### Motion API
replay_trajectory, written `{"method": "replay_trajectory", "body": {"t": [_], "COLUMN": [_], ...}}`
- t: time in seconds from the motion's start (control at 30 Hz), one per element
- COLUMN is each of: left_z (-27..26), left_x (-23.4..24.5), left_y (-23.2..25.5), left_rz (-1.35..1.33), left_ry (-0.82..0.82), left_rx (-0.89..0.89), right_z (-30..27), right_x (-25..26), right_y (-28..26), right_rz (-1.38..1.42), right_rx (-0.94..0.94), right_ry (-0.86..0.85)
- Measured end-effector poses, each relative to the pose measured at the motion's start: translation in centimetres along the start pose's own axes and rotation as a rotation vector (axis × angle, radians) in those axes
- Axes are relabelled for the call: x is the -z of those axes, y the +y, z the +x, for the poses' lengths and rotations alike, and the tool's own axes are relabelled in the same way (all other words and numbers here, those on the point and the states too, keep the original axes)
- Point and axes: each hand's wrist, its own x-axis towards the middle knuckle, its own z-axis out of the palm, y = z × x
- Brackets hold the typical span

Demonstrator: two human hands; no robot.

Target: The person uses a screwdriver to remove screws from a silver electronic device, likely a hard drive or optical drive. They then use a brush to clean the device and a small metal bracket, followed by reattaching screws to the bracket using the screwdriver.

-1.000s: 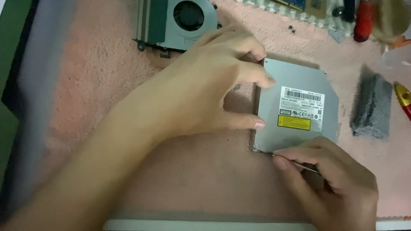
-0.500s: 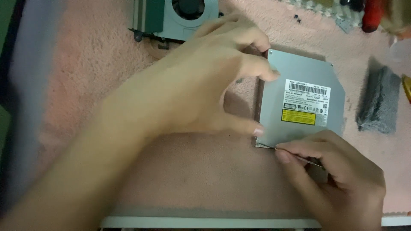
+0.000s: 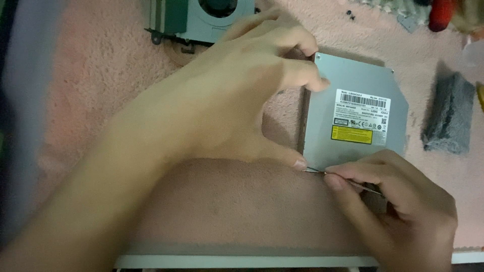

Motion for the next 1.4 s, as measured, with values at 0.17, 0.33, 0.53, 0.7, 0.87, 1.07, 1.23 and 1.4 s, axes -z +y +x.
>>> {"method": "replay_trajectory", "body": {"t": [0.17,0.33,0.53,0.7,0.87,1.07,1.23,1.4], "left_z": [-0.1,-0.1,0.0,-0.1,-0.1,0.5,0.7,1.0], "left_x": [-0.1,-0.2,-0.5,-0.3,-0.8,0.1,0.1,-0.2], "left_y": [0.2,0.2,0.5,1.0,1.3,2.3,2.1,1.6], "left_rz": [-0.028,-0.014,0.029,-0.028,0.016,-0.042,-0.010,-0.137], "left_ry": [0.030,0.025,0.052,0.033,0.071,-0.047,-0.097,-0.080], "left_rx": [-0.009,-0.011,-0.024,0.036,0.012,0.072,-0.063,-0.095], "right_z": [-0.1,0.0,0.0,-0.1,0.1,0.7,1.4,1.6], "right_x": [-0.1,0.0,0.1,0.4,1.9,1.7,1.6,1.2], "right_y": [-0.1,-0.2,-0.2,0.1,1.0,1.8,3.7,5.6], "right_rz": [-0.014,-0.016,-0.018,-0.056,0.002,0.301,0.543,0.705], "right_rx": [-0.007,-0.009,-0.019,-0.016,-0.179,-0.413,-0.419,-0.060], "right_ry": [0.021,0.008,-0.001,0.032,-0.015,0.124,0.093,-0.011]}}
